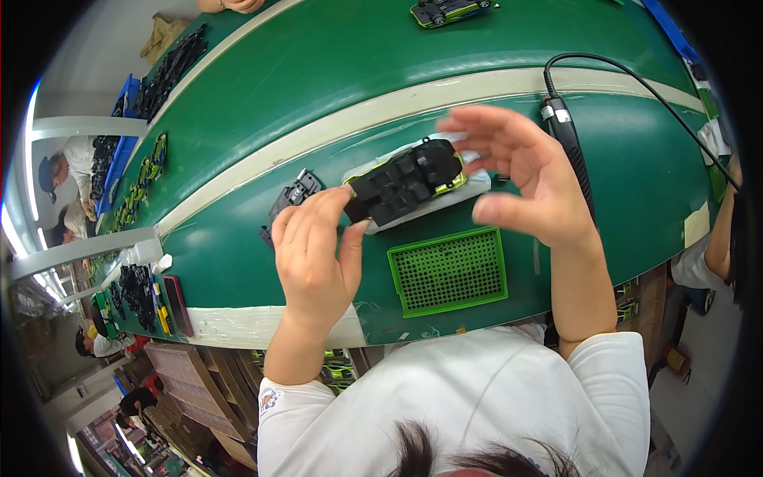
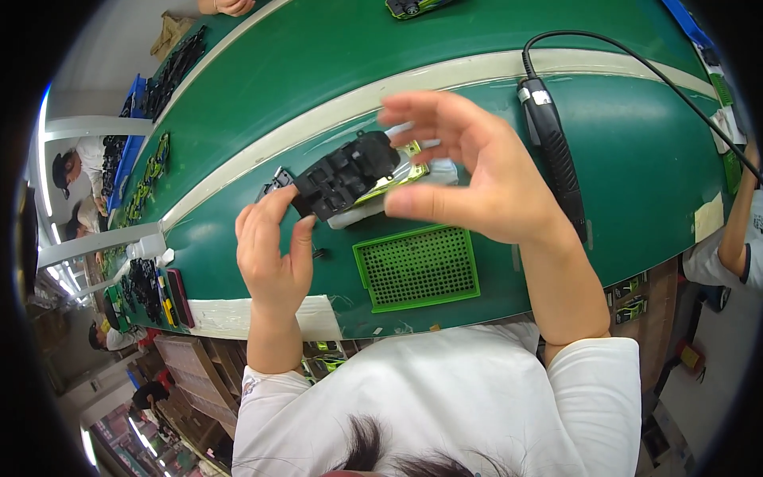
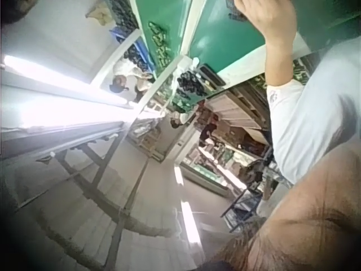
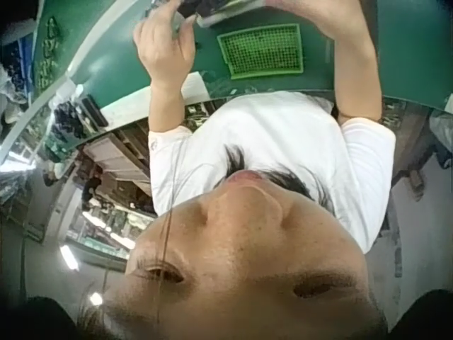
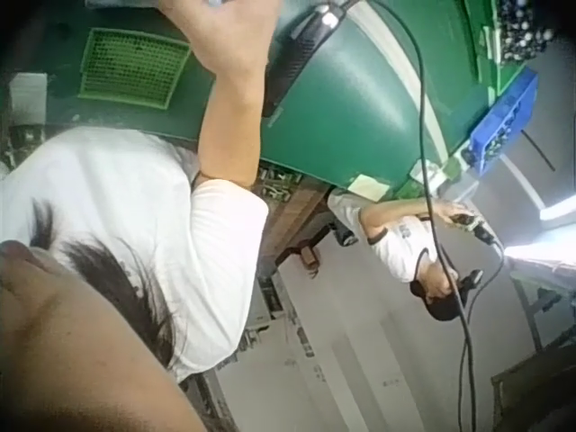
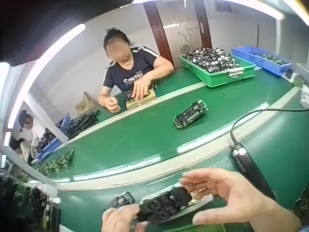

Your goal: The person assembles a toy car by hand, attaching plastic components with screws using an electric screwdriver.

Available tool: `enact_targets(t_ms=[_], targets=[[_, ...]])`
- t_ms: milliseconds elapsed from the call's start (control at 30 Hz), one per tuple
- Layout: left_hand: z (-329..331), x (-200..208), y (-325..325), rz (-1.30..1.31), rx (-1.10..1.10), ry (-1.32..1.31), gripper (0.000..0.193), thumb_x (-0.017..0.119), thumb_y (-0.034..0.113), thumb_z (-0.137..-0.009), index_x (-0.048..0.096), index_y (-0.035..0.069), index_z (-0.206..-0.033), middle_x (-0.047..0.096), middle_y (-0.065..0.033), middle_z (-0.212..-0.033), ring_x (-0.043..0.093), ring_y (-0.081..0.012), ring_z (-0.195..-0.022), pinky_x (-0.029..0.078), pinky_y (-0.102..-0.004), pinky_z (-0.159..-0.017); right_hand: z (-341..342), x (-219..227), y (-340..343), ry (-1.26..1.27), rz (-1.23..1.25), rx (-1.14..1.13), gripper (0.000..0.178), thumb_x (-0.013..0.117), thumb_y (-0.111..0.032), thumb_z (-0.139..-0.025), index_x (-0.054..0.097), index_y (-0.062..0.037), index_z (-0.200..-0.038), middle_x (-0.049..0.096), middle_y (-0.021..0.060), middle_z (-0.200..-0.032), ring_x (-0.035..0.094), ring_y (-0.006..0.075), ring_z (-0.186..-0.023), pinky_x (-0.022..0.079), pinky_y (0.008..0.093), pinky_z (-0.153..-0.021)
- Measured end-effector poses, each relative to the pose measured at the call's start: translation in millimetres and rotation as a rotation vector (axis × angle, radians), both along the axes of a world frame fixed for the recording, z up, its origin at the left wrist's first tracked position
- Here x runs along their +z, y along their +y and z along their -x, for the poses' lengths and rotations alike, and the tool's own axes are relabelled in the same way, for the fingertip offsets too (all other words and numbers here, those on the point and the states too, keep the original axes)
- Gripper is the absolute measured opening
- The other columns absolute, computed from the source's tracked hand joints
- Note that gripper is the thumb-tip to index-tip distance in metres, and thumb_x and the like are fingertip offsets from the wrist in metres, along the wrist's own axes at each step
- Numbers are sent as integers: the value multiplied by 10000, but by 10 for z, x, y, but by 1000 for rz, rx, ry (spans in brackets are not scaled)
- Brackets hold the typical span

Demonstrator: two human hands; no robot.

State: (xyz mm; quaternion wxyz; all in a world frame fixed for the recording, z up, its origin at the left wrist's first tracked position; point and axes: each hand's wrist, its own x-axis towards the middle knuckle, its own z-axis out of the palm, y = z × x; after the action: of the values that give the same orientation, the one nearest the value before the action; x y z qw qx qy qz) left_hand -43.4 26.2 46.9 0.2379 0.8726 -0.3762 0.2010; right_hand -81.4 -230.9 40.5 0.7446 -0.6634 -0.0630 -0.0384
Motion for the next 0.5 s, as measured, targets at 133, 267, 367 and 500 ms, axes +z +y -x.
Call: enact_targets(t_ms=[133, 267, 367, 500], targets=[[75, -38, -28, 48, -30, 68, 352, 750, 47, -787, 619, -15, -1108, 697, -134, -1022, 668, -265, -947, 468, -371, -863, -27, -12, 109, 301, -222, 20, 392, 775, -131, -831, 642, 31, -1162, 705, 80, -985, 665, 113, -877, 544, 251, -775], [174, -91, -68, 547, -59, 723, 657, 832, 176, -766, 513, -64, -1288, 664, -169, -1120, 651, -230, -1019, 509, -329, -906, -13, -46, 146, 311, -242, -30, 294, 750, -96, -851, 673, 42, -1099, 715, 68, -907, 667, 101, -793, 545, 231, -703], [133, -153, -139, 992, -251, 1285, 741, 840, 207, -773, 454, -69, -1342, 638, -156, -1172, 636, -210, -1034, 517, -305, -879, 4, -46, 148, 349, -234, -19, 282, 745, -83, -852, 675, 44, -1094, 715, 75, -908, 664, 100, -798, 541, 229, -698], [162, -294, -116, 896, -132, 1320, 482, 695, 180, -906, 528, -104, -1257, 642, -220, -1154, 665, -289, -1042, 564, -421, -904, 22, -42, 179, 390, -235, 41, 284, 720, -47, -860, 666, 46, -1124, 717, 103, -937, 683, 126, -799, 558, 238, -676]])
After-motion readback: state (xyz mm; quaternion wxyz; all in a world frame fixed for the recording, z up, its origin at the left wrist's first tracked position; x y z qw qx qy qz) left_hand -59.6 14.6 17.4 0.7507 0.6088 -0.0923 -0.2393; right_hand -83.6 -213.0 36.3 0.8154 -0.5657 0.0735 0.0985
